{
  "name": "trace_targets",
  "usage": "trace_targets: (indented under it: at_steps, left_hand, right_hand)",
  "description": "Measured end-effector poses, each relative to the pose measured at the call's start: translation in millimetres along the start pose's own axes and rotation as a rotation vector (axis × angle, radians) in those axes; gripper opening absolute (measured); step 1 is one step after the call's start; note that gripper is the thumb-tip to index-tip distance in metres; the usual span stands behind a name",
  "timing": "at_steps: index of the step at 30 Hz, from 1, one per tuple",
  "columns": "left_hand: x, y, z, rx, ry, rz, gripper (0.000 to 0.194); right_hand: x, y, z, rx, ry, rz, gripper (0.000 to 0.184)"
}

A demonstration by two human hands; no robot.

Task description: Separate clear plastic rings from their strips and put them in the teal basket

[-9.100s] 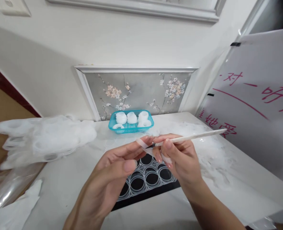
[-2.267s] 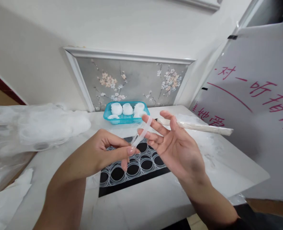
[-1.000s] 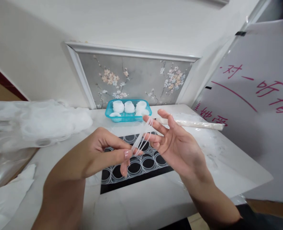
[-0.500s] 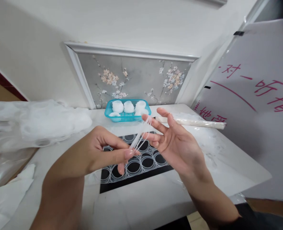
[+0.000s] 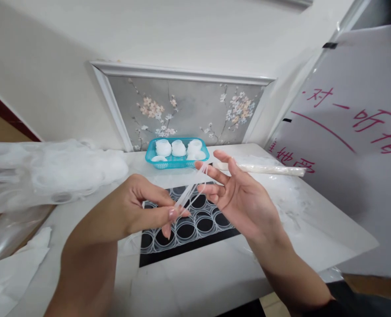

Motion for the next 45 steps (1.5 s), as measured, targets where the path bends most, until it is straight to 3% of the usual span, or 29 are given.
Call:
trace_targets:
  at_steps: [17,45]
  left_hand:
    - [3.5,-1.5,-10.3,0.062,-0.013,0.052,0.034]
    - [8.0,0.0,-6.4,0.039,-0.027,0.147,0.031]
  right_hand:
    - [-2.4,-0.9,-0.6,-0.003,0.009,-0.023,0.023]
    - [-2.0,1.5,3.0,-0.024,0.018,-0.045,0.024]
Point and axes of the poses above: each hand's wrist, its own y-axis away from the middle knuckle, its own x-axis out of the palm, z = x × y, the point moved 8 cm from there along -y, towards the middle knuckle, and after that the axes turned 13 degrees about -y, right-handed, at the moved point
